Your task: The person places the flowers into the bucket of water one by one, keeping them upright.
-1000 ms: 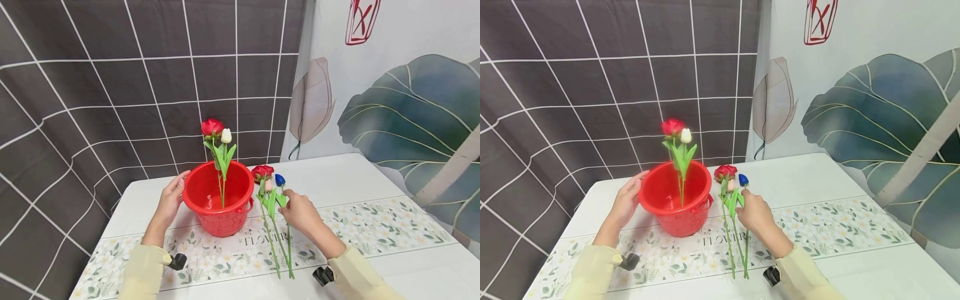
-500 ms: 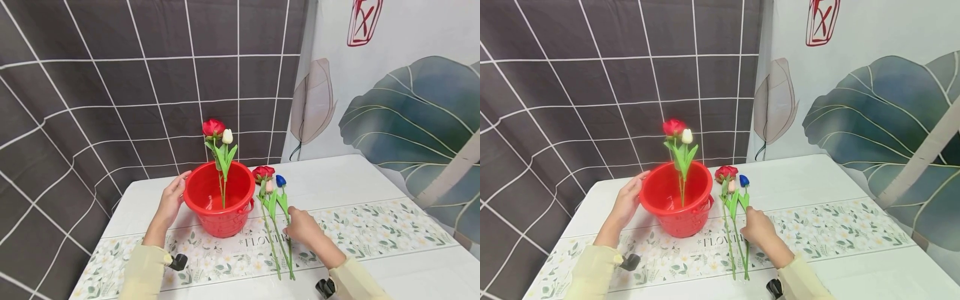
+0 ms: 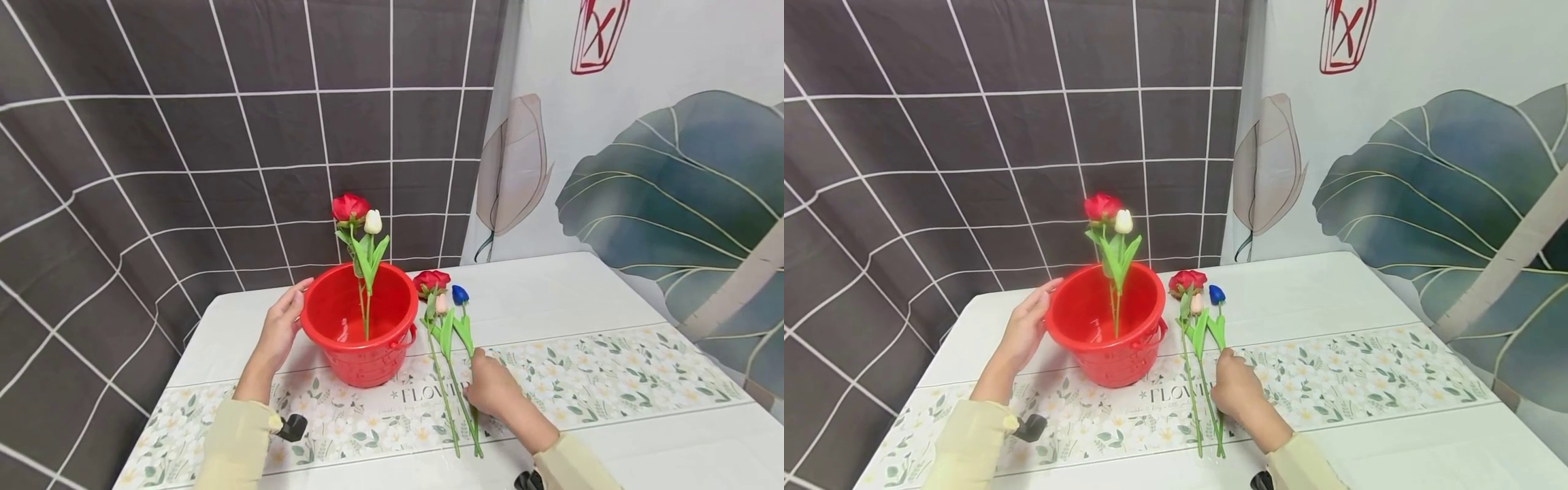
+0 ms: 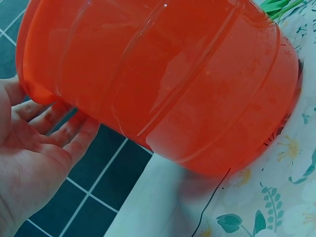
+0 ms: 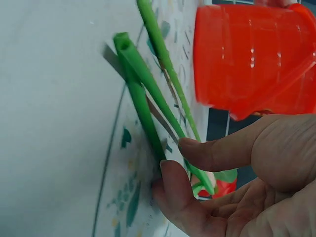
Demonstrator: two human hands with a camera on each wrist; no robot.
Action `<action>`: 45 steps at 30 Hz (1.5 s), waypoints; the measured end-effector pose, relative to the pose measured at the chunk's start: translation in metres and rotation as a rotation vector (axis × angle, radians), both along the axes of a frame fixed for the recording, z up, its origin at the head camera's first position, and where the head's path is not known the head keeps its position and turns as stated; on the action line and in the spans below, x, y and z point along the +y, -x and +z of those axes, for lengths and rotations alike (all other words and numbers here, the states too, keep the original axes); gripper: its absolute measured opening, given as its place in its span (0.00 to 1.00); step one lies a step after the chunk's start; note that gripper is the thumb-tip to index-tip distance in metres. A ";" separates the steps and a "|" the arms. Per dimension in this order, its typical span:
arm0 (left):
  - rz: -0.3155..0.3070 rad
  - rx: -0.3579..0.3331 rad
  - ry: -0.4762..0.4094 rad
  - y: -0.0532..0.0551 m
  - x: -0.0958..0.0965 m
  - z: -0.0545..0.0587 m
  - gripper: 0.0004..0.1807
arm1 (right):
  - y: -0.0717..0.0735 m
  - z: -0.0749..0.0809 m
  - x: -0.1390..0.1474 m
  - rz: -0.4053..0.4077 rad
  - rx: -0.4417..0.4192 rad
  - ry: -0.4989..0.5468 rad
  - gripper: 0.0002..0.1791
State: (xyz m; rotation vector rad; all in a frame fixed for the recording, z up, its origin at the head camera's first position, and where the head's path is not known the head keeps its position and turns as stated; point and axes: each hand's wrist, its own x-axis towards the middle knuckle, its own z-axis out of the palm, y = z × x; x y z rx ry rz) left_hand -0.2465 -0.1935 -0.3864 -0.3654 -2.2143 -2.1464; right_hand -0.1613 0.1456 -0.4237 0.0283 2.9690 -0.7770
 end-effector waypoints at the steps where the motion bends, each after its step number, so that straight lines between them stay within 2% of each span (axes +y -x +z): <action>1: 0.001 0.000 0.000 0.000 0.000 0.000 0.26 | -0.001 -0.001 -0.001 0.001 0.005 -0.007 0.39; 5: 0.000 0.001 -0.001 0.000 0.000 0.000 0.26 | -0.004 -0.004 -0.005 0.010 0.021 -0.043 0.37; 24: 0.002 0.004 -0.006 0.001 0.000 0.001 0.26 | -0.006 -0.008 -0.012 -0.019 0.042 -0.153 0.44; 29: 0.001 0.005 0.002 0.001 0.000 0.000 0.26 | -0.004 -0.012 -0.010 -0.038 0.053 -0.150 0.43; 36: 0.004 0.004 0.004 0.002 0.000 0.000 0.26 | -0.002 -0.016 -0.004 -0.045 0.055 -0.089 0.39; 45: 0.014 -0.002 0.015 0.001 0.000 0.000 0.26 | -0.002 -0.014 0.001 -0.085 0.051 -0.045 0.43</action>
